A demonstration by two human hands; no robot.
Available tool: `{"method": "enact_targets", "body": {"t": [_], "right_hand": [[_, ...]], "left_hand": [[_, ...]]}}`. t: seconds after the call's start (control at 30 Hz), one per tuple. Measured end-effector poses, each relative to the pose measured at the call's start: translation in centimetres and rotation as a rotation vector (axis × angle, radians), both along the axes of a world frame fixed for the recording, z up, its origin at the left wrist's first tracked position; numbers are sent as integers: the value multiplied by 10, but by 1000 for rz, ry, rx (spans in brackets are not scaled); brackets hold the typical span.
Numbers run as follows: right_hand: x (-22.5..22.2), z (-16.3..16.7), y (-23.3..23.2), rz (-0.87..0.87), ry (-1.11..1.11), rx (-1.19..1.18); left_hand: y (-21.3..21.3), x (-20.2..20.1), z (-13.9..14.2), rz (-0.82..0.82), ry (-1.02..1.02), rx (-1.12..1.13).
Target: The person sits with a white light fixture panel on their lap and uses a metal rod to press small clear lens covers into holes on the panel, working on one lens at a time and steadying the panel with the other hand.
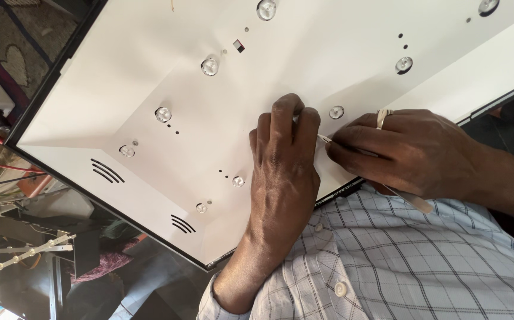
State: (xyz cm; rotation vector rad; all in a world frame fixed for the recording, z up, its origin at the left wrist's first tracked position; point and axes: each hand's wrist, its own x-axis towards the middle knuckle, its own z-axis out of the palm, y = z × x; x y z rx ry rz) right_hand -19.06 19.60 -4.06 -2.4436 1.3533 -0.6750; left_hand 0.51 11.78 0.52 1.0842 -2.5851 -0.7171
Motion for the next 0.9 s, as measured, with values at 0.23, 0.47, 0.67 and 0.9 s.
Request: {"method": "enact_targets", "body": {"t": [0.23,0.47,0.67,0.9], "right_hand": [[1,2,0,-3,-13,-41],[-5,3,1,34,-60,-62],[-3,19,-10,-188,-194,-106],[18,15,-24,-266,-288,-58]], "left_hand": [[0,0,0,-4,3,3],[-1,3,2,2,67,25],[-5,7,4,44,213,109],[-7,7,5,47,255,152]]}}
